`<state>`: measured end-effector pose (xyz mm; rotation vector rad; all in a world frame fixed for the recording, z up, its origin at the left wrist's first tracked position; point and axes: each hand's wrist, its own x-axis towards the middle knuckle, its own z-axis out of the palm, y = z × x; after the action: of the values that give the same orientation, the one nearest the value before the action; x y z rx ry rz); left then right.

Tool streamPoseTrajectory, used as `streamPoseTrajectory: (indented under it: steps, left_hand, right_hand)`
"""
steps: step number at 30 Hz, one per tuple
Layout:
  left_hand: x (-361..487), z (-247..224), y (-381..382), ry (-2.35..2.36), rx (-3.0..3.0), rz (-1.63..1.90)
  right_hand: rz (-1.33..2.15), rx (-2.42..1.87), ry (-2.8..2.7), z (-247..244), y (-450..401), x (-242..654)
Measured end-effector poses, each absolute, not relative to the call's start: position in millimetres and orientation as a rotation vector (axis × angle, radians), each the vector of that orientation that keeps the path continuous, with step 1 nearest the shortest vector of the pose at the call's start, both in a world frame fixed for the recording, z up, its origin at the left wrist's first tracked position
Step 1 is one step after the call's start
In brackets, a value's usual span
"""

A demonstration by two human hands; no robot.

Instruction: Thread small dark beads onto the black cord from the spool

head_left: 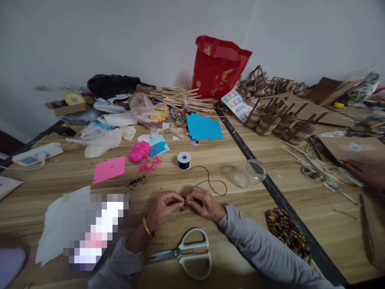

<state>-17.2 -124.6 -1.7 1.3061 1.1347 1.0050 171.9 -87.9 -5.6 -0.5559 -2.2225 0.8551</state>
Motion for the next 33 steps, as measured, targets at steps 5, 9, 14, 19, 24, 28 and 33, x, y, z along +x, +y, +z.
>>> streamPoseTrajectory:
  steps: [5,9,14,19,24,28,33]
  left_hand:
    - [-17.9,-2.9,-123.3,1.091,1.385,1.026]
    - [-18.6,-3.0,-123.1,1.089,1.407,1.027]
    - [-16.1,1.2,-125.5,1.152,1.313,0.979]
    - [-13.0,7.3,-126.5,1.183,1.263,0.975]
    - [-12.6,9.4,-126.0,1.203,1.251,0.996]
    - [-12.3,8.6,-125.8,1.212,1.24,1.007]
    - [-12.5,7.5,-126.1,1.208,1.243,0.998]
  right_hand:
    - [0.835,-0.538,-2.222,-3.9,-87.0,171.2]
    - [0.845,-0.519,-2.196,-2.4,-87.4,170.3]
    - [0.885,-0.575,-2.154,-2.9,-89.3,169.4]
    - [0.888,-0.595,-2.145,-5.2,-90.0,169.7]
    - [0.886,-0.592,-2.125,-5.3,-89.0,170.6]
    - [0.895,-0.583,-2.122,-5.3,-88.4,170.7]
    - [0.885,-0.578,-2.125,-6.2,-88.5,170.5]
